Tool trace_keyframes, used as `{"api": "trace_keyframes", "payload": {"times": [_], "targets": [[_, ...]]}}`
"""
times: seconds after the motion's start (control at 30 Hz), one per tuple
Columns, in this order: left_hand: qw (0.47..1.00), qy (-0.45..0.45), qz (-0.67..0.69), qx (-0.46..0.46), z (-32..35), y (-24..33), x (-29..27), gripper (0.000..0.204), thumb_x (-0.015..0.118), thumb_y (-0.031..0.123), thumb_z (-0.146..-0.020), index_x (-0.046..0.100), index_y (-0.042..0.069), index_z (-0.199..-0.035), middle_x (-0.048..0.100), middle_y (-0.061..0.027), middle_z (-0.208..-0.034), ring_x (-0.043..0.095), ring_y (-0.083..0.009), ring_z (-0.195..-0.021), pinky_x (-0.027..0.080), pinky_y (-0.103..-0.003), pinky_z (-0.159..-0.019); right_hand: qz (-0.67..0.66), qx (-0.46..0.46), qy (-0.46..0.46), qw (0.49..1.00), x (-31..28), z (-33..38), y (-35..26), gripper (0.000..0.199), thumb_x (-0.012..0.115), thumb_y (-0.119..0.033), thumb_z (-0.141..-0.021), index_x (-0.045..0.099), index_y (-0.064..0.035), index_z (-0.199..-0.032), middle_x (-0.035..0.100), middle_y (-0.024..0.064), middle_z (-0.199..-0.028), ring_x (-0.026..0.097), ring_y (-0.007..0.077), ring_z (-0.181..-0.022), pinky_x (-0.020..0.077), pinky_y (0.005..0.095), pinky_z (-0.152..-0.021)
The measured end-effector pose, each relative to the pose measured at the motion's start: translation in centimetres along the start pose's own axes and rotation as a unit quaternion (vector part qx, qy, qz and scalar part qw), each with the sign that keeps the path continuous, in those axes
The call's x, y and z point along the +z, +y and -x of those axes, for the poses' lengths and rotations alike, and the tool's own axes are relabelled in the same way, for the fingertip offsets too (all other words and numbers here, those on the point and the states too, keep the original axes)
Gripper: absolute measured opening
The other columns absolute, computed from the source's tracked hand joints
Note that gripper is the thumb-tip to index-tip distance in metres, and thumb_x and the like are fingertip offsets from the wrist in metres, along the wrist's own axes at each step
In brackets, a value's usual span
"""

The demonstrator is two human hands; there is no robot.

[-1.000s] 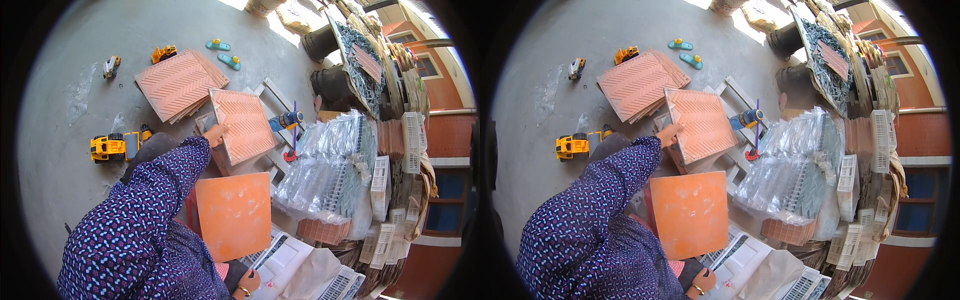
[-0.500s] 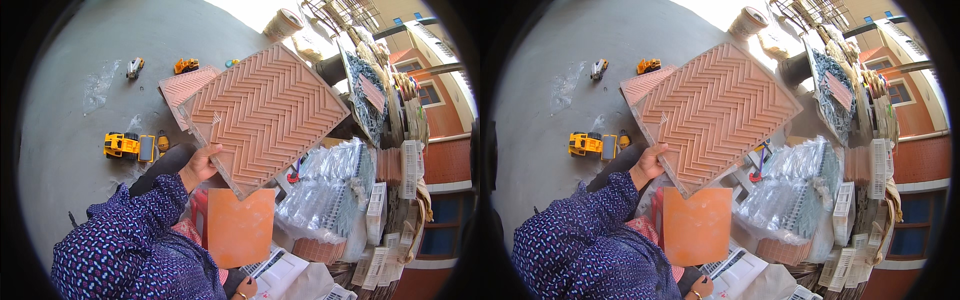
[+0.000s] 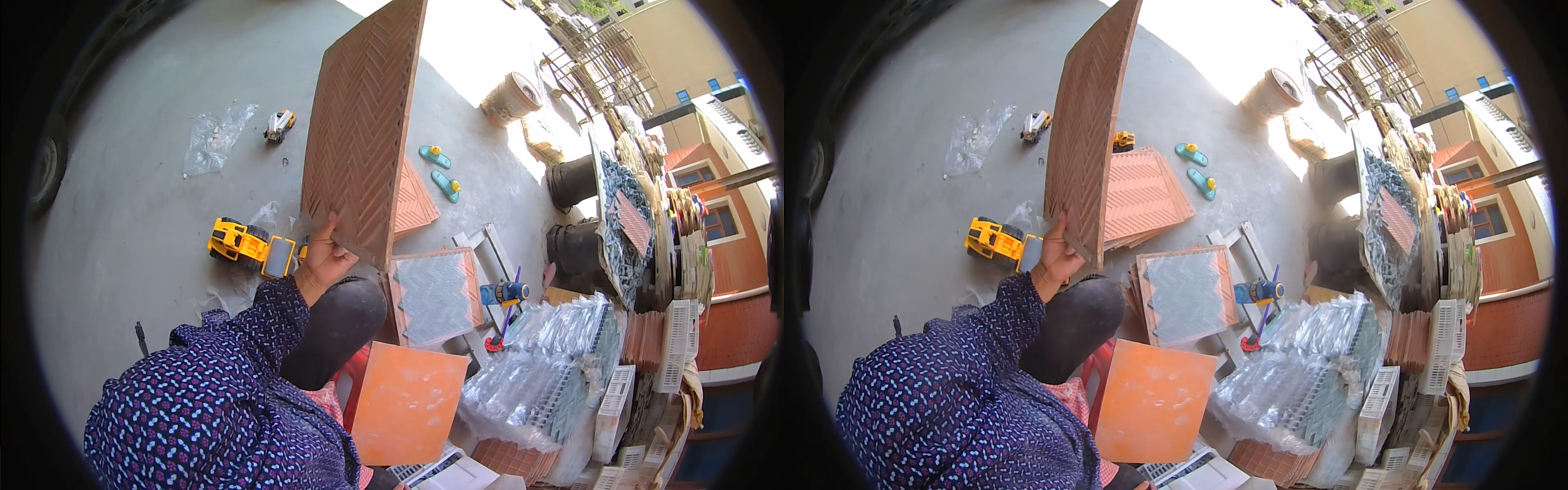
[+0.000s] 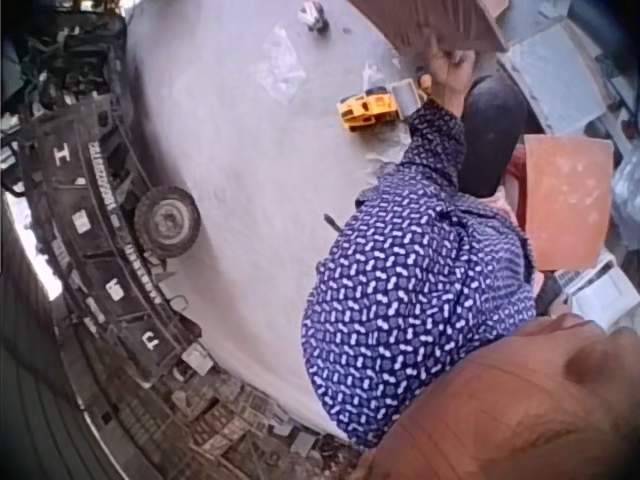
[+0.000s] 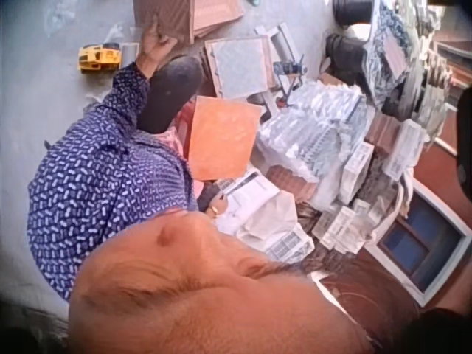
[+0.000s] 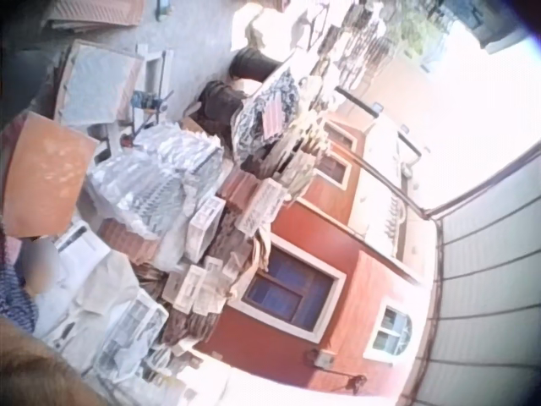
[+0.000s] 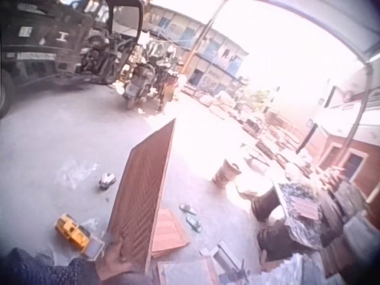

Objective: The person sits on the floor and uses a utility knife to cut a gray textured tile placed on an orange backing board. They score the tile along a straight line, snap it, and then set the cut piece aside before picking up another tile to repeat the process.

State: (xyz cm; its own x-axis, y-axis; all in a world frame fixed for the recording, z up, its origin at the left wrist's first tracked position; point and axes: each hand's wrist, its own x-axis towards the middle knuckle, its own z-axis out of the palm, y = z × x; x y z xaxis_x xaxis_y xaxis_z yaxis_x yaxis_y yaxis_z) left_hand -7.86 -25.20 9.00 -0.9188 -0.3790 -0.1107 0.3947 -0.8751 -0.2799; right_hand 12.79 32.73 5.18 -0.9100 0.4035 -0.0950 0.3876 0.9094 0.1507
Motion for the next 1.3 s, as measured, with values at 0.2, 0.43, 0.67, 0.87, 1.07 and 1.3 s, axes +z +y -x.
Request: {"api": "trace_keyframes", "payload": {"times": [0.2,0.43,0.67,0.87,1.07,1.3], "targets": [[0.982,0.031,-0.178,0.06,-0.9,4.7,-2.9,0.009,0.059,0.019,-0.081,0.056,0.013,-0.073,0.053,0.0047,-0.061,0.042,-0.0055,-0.051,0.031,-0.02,-0.047,-0.014,0.005,-0.003,1.0,0.7,-0.2,0.5,0.036,0.049,-0.039,-0.079,0.064,-0.0074,-0.089,0.062,0.0156,-0.084,0.057,0.0336,-0.076,0.0443,0.0415,-0.067],[0.81,0.174,-0.554,0.085,-4.6,9.2,-5.8,0.02,0.056,0.013,-0.078,0.053,0.001,-0.095,0.057,-0.0052,-0.085,0.057,-0.0138,-0.072,0.047,-0.026,-0.064,-0.037,0.012,-0.015,0.999,-1.4,0.6,-1.2,0.038,0.048,-0.039,-0.08,0.063,-0.0047,-0.09,0.061,0.0177,-0.086,0.056,0.0342,-0.078,0.0438,0.0422,-0.069],[0.774,0.18,-0.607,0.018,-10.8,7.7,-10.8,0.028,0.055,0.011,-0.077,0.051,-0.001,-0.102,0.057,-0.0066,-0.091,0.056,-0.0152,-0.078,0.047,-0.028,-0.065,-0.047,-0.032,0.037,0.998,-3.5,1.8,-2.3,0.033,0.048,-0.033,-0.08,0.062,-0.0029,-0.085,0.06,0.0185,-0.08,0.055,0.0369,-0.074,0.044,0.0425,-0.067],[0.738,0.323,-0.592,-0.015,-18.9,8.2,-13.0,0.023,0.056,0.021,-0.081,0.051,0.009,-0.099,0.055,-0.0018,-0.089,0.051,-0.0113,-0.075,0.04,-0.023,-0.058,-0.046,0.019,-0.041,0.998,-6.4,1.5,-4.4,0.032,0.05,-0.031,-0.079,0.063,-0.0038,-0.089,0.06,0.0205,-0.083,0.056,0.0362,-0.076,0.044,0.0429,-0.068],[0.513,0.355,-0.782,0.002,-18.7,8.9,-11.8,0.044,0.056,0.025,-0.078,0.046,-0.004,-0.109,0.053,-0.013,-0.1,0.053,-0.0211,-0.086,0.045,-0.033,-0.074,-0.066,0.017,0.078,0.995,-4.2,2.0,-4.7,0.018,0.06,-0.022,-0.065,0.064,-0.0054,-0.073,0.062,0.0116,-0.075,0.057,0.03,-0.071,0.0439,0.0406,-0.066],[0.572,0.207,-0.774,-0.176,-20.2,-2.9,-9.2,0.04,0.055,0.024,-0.079,0.046,-0.002,-0.107,0.05,-0.0136,-0.101,0.051,-0.0252,-0.091,0.043,-0.036,-0.078,-0.072,0.019,0.09,0.993,-4.3,1.9,-4.9,0.017,0.06,-0.021,-0.066,0.063,-0.0062,-0.074,0.061,0.0111,-0.076,0.056,0.03,-0.073,0.0429,0.041,-0.068]]}}
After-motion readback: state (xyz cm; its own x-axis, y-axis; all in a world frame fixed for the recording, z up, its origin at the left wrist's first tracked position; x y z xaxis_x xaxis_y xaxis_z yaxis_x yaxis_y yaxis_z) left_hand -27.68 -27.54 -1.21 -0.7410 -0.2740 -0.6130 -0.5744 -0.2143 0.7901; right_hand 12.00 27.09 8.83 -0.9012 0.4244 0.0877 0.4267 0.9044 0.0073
